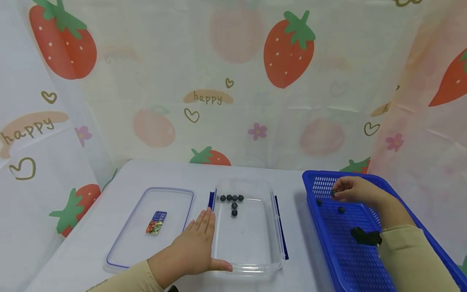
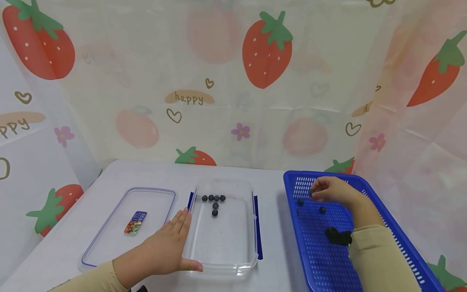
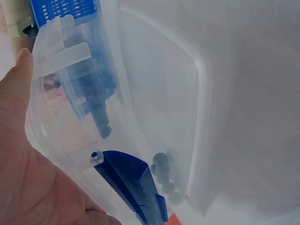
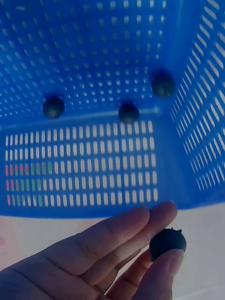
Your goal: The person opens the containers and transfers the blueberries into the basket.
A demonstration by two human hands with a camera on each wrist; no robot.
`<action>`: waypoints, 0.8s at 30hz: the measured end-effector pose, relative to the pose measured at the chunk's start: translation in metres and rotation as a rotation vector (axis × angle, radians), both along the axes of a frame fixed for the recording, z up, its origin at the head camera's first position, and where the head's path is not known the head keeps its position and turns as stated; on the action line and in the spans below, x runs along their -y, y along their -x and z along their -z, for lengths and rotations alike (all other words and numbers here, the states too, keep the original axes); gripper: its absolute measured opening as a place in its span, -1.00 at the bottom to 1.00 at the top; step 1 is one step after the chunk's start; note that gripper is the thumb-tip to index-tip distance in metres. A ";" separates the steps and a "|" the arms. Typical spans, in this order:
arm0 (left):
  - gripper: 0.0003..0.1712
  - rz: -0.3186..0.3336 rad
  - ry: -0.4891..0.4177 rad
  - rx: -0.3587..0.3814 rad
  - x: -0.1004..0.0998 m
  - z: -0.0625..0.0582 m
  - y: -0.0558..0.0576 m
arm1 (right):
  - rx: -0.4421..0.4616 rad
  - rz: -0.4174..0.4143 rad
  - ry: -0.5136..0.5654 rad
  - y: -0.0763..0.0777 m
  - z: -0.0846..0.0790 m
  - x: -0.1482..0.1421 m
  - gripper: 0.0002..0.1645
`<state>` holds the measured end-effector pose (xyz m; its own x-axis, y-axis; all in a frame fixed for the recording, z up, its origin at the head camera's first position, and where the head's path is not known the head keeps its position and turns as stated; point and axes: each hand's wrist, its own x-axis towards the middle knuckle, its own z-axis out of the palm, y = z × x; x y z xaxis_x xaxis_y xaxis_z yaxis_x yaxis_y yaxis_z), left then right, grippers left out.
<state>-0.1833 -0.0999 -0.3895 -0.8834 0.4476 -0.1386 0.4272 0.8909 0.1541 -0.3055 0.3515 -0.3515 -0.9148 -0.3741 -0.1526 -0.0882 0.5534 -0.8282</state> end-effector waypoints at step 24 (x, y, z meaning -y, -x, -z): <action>0.48 -0.010 -0.006 0.005 0.000 0.000 0.000 | 0.175 -0.122 0.002 -0.012 0.025 -0.004 -0.67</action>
